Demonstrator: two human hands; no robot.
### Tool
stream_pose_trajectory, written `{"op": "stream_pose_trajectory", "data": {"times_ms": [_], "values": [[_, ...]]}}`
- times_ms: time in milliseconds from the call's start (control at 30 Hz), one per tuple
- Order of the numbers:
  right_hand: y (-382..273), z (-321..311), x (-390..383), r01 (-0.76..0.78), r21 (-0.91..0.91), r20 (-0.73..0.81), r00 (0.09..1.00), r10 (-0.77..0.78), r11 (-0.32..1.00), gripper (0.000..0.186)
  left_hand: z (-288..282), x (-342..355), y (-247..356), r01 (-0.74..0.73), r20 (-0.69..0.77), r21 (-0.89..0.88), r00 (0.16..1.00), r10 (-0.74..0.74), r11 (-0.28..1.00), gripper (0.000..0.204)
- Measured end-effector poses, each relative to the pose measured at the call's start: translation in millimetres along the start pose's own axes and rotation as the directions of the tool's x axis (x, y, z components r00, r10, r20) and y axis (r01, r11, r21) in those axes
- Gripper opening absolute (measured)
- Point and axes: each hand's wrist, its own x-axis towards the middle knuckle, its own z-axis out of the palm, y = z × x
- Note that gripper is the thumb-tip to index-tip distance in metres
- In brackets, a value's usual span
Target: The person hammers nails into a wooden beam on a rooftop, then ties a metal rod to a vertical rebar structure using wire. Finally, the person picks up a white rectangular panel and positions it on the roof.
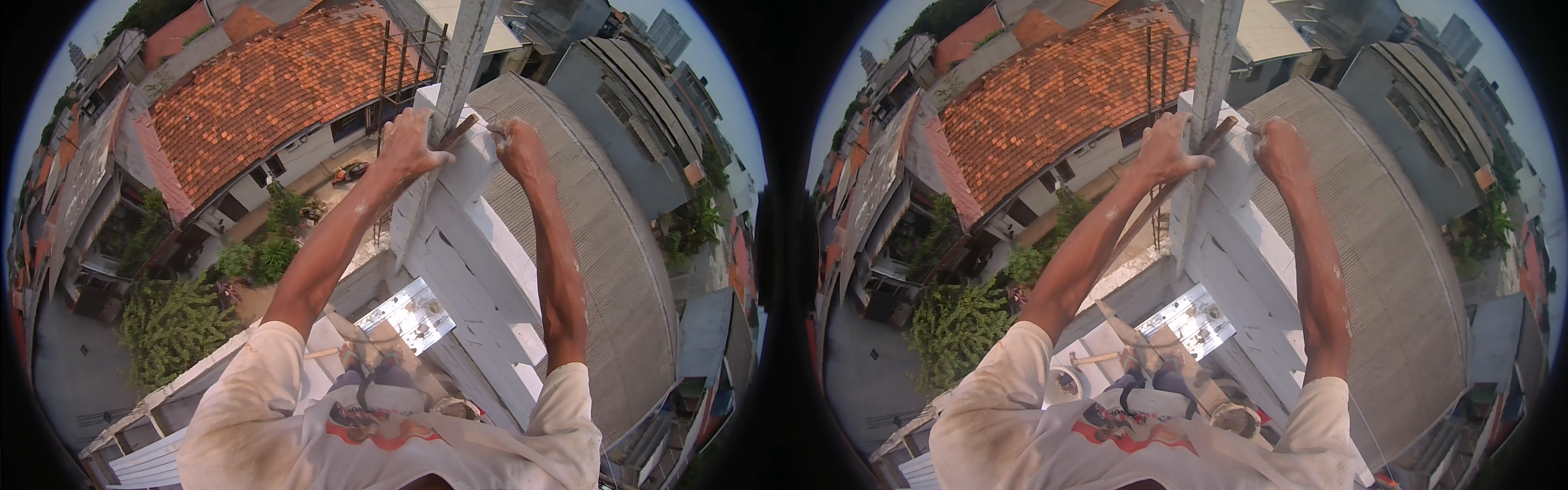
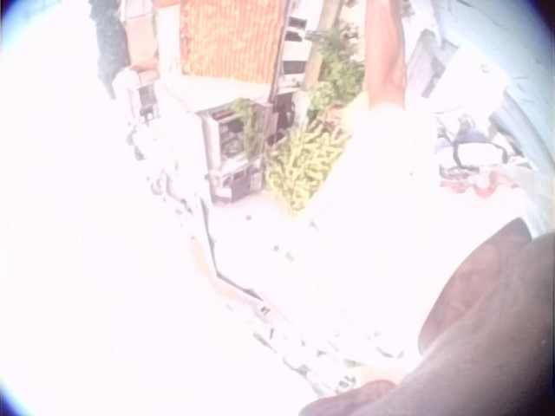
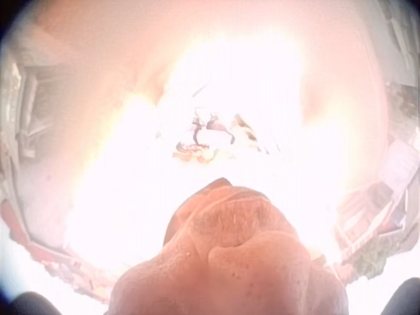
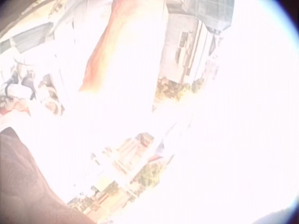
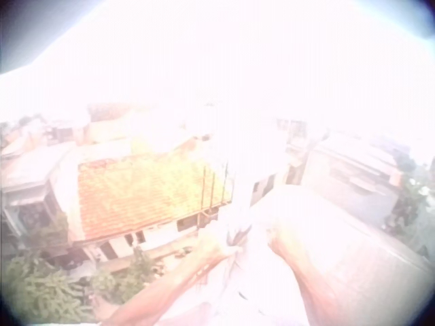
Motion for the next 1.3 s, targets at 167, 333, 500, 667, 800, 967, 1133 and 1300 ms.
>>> {"op": "stream_pose_trajectory", "data": {"times_ms": [167, 333, 500, 667, 800, 967, 1133, 1300], "values": [[-13.8, 11.1, -23.0, 0.051, -0.068, -0.086, 0.995, -0.057, 0.996, 0.037, -2.8, 3.0, 3.7, 0.002, 0.004, -0.035, 1.000, -0.002, 0.999, 0.094], [-34.1, 10.8, -34.1, -0.012, -0.119, -0.021, 1.000, 0.009, 0.993, 0.027, -6.2, 5.4, 4.0, 0.002, 0.016, -0.014, 1.000, -0.002, 1.000, 0.093], [-51.5, 20.9, -48.2, -0.085, -0.011, -0.031, 0.996, 0.085, 0.996, 0.022, -3.3, 1.6, 1.4, 0.012, -0.002, -0.052, 1.000, -0.012, 0.999, 0.092], [-50.0, 47.3, -54.8, -0.113, 0.162, -0.215, 0.966, 0.146, 0.980, 0.028, -1.2, 2.3, 8.1, 0.077, 0.024, -0.163, 0.997, -0.074, 0.984, 0.091], [-51.3, 62.3, -71.6, -0.200, 0.428, -0.181, 0.937, 0.300, 0.881, 0.029, 2.6, 0.0, -6.9, 0.009, -0.050, -0.140, 0.999, -0.017, 0.990, 0.090], [-49.3, 82.1, -73.9, -0.184, 0.540, -0.234, 0.904, 0.357, 0.821, 0.031, -1.0, 2.7, -7.1, -0.008, -0.014, -0.231, 1.000, 0.005, 0.973, 0.089], [-56.8, 92.2, -55.7, -0.165, 0.550, -0.336, 0.854, 0.398, 0.819, 0.031, -7.5, -7.2, 3.4, 0.128, -0.050, -0.196, 0.989, -0.140, 0.972, 0.082], [-55.0, 96.6, -58.2, -0.216, 0.537, -0.315, 0.846, 0.431, 0.816, 0.029, -7.5, -15.5, 10.5, 0.161, -0.079, -0.242, 0.980, -0.185, 0.957, 0.072]]}}
